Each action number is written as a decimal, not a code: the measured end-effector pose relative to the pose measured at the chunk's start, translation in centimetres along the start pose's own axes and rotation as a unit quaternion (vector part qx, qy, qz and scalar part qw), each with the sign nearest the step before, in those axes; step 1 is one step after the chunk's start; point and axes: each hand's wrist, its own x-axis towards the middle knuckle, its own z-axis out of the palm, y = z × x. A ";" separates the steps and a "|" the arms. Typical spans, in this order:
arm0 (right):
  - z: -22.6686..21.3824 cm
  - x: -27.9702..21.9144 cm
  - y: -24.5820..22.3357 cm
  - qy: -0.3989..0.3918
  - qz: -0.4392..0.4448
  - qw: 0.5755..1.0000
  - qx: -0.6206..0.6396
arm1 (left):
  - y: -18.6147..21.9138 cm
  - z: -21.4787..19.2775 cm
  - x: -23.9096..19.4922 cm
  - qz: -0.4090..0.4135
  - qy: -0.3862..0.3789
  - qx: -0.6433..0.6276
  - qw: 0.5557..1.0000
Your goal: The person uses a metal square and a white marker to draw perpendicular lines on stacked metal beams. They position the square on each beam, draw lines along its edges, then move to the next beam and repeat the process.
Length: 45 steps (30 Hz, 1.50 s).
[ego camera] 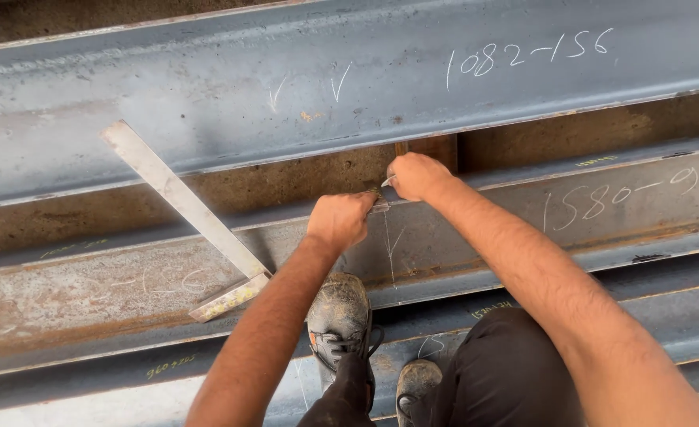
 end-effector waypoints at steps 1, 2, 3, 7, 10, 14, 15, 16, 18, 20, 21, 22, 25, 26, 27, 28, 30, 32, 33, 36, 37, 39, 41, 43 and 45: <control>0.3 0.5 -0.1 -0.016 0.002 1.000 0.000 | 0.1 -0.2 0.0 -0.003 -0.008 0.000 1.000; 0.5 0.6 -0.1 -0.015 0.004 1.000 0.000 | 0.0 -0.1 0.0 -0.001 -0.009 0.000 1.000; 0.7 0.7 0.0 -0.014 -0.004 1.000 0.016 | 0.0 -0.1 -0.1 -0.001 -0.010 0.001 1.000; 0.5 0.6 0.1 -0.015 -0.006 0.999 0.049 | 0.0 0.2 0.2 0.002 -0.006 0.006 1.000; -0.1 0.5 0.4 -0.019 -0.040 0.998 0.037 | -0.1 0.2 0.1 0.001 -0.013 0.013 1.000; -8.8 -4.8 0.5 -0.138 -0.146 0.977 0.066 | 0.1 -0.4 0.1 0.004 -0.024 0.017 1.000; -11.3 -6.5 0.1 -0.160 -0.144 0.972 0.097 | 0.1 -0.4 0.3 0.004 -0.025 0.020 0.999; -13.6 -8.3 -0.2 -0.183 -0.141 0.964 0.130 | 0.1 -0.3 0.2 0.004 -0.030 0.022 0.999; -11.5 -6.3 1.0 -0.157 -0.127 0.972 0.119 | 0.1 0.1 0.1 0.007 -0.022 0.021 1.000; -9.0 -4.2 1.4 -0.128 -0.113 0.979 0.106 | 0.1 0.0 0.1 0.010 -0.011 0.022 1.000; -7.4 -3.0 1.2 -0.071 -0.086 0.992 0.059 | 0.1 -0.2 0.1 0.012 -0.008 0.021 1.000; -5.8 -1.8 1.0 -0.016 -0.059 0.998 0.009 | 0.1 -0.3 0.1 0.011 -0.003 0.018 1.000; -2.8 0.1 -1.1 -0.037 -0.009 0.999 -0.033 | -0.3 0.6 0.1 0.015 0.008 0.015 1.000; -1.6 0.5 -1.1 -0.039 -0.010 0.999 -0.034 | -0.3 0.5 0.0 0.013 0.007 0.014 1.000; -0.4 0.9 -1.0 -0.016 -0.026 0.999 -0.045 | -0.2 0.5 0.0 0.012 0.007 0.013 1.000; 0.6 1.4 -1.0 0.010 -0.042 0.997 -0.057 | -0.1 0.3 0.1 0.011 0.008 0.013 1.000; 1.4 2.2 -1.0 -0.017 -0.033 0.998 -0.052 | -0.1 0.4 0.1 0.008 0.001 0.015 1.000; 2.1 3.0 -0.8 -0.044 -0.023 0.998 -0.046 | -0.2 0.4 0.1 0.005 -0.006 0.018 1.000; 2.4 3.3 -0.5 -0.033 -0.030 0.999 -0.024 | -0.2 0.4 0.2 0.010 0.001 0.018 1.000; 1.5 2.5 -0.7 -0.030 -0.031 0.999 0.003 | -0.3 0.6 0.1 0.013 0.006 0.019 1.000; 0.8 1.9 -0.8 -0.035 -0.023 0.999 0.009 | -0.3 0.7 0.1 0.014 0.004 0.021 1.000; -2.6 -1.3 -1.8 -0.068 -0.032 0.997 -0.008 | -0.1 0.3 0.2 0.012 -0.006 0.023 1.000; -7.3 -5.9 -2.9 -0.101 -0.043 0.994 -0.026 | -0.1 0.0 0.2 0.009 -0.015 0.026 1.000; -13.3 -12.2 -4.0 -0.137 -0.181 0.969 0.094 | 0.0 -0.2 0.3 0.002 -0.041 0.033 0.999; -15.7 -15.7 -4.0 -0.113 -0.189 0.969 0.109 | 0.2 0.1 0.1 -0.003 -0.050 0.036 0.998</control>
